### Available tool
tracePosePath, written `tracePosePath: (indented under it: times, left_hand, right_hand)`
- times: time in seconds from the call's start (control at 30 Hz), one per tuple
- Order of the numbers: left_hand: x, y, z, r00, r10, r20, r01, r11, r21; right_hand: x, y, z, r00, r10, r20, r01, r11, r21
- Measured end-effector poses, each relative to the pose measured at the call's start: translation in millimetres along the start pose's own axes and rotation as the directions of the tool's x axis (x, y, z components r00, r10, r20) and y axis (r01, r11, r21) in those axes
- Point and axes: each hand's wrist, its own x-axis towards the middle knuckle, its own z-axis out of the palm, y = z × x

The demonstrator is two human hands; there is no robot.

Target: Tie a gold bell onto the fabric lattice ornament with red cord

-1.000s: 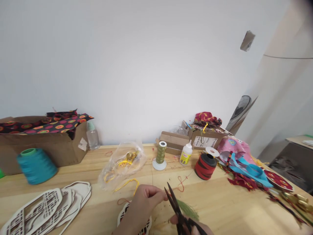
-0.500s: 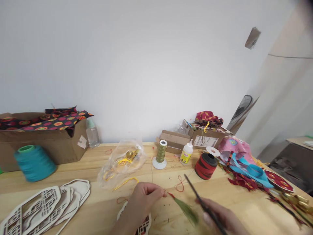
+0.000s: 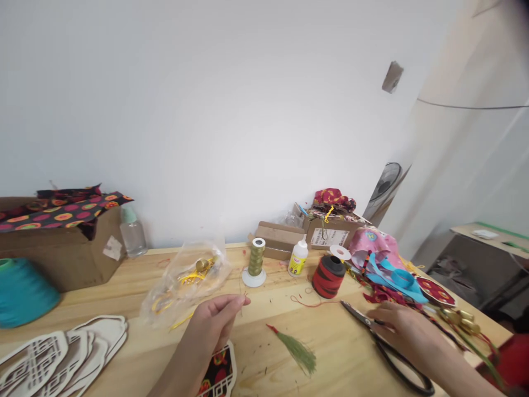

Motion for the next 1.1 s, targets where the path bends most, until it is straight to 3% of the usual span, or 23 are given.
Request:
tracePosePath:
  times: [0.1,0.17,0.33,0.43,0.5,0.6,0.77,0.9,1.0,1.1]
  left_hand:
    - [1,-1,-0.7,1.0,0.022,0.007,-0.022,1.0,0.009]
    - [2,-1,-0.6,1.0,0.016,0.009,-0.016,1.0,0.021]
    - [2,-1,1.9,1.0,0.002,-0.016,-0.002,1.0,0.021]
    - [2,-1,2.9,1.0,0.007,-0.01,-0.007,1.0,0.013]
    - [2,-2,2.6,1.0,0.008,-0.002,-0.008,1.0,0.01]
    - [2,-2,1.5,1.0,0.004,-0.004,-0.004,1.0,0.012]
    - [0,-2,2.1,1.0,0.017,0.008,-0.018,1.0,0.024]
    - [0,-3,3.5,0.999,0.017,0.037,-0.018,0.999,0.027]
    - [2,-3,2.3,0.998,0.041,0.038,-0.044,0.995,0.087]
    - [3,-2,0.9,0.994,0.103,-0.02,-0.098,0.979,0.178]
  right_hand:
    - [22,-41,15,0.986,-0.093,0.14,0.1,0.994,-0.046]
    - [39,-59,33,0.987,-0.073,0.145,0.081,0.995,-0.053]
    - [73,-75,78,0.994,0.026,0.102,-0.017,0.996,-0.084]
    - [81,-79,89,0.994,0.062,0.092,-0.053,0.994,-0.098]
    - [80,-81,85,0.994,0.057,0.098,-0.048,0.995,-0.09]
    - [69,-71,60,0.994,0.049,0.099,-0.043,0.997,-0.068]
    - [42,-10,-5,0.992,0.13,-0.001,-0.13,0.987,-0.092]
    - [27,28,-28,0.982,0.183,-0.048,-0.188,0.966,-0.176]
    - [26,21,-26,0.972,0.169,-0.161,-0.203,0.953,-0.226]
    - [32,-14,-13,0.938,-0.006,-0.348,-0.024,0.996,-0.082]
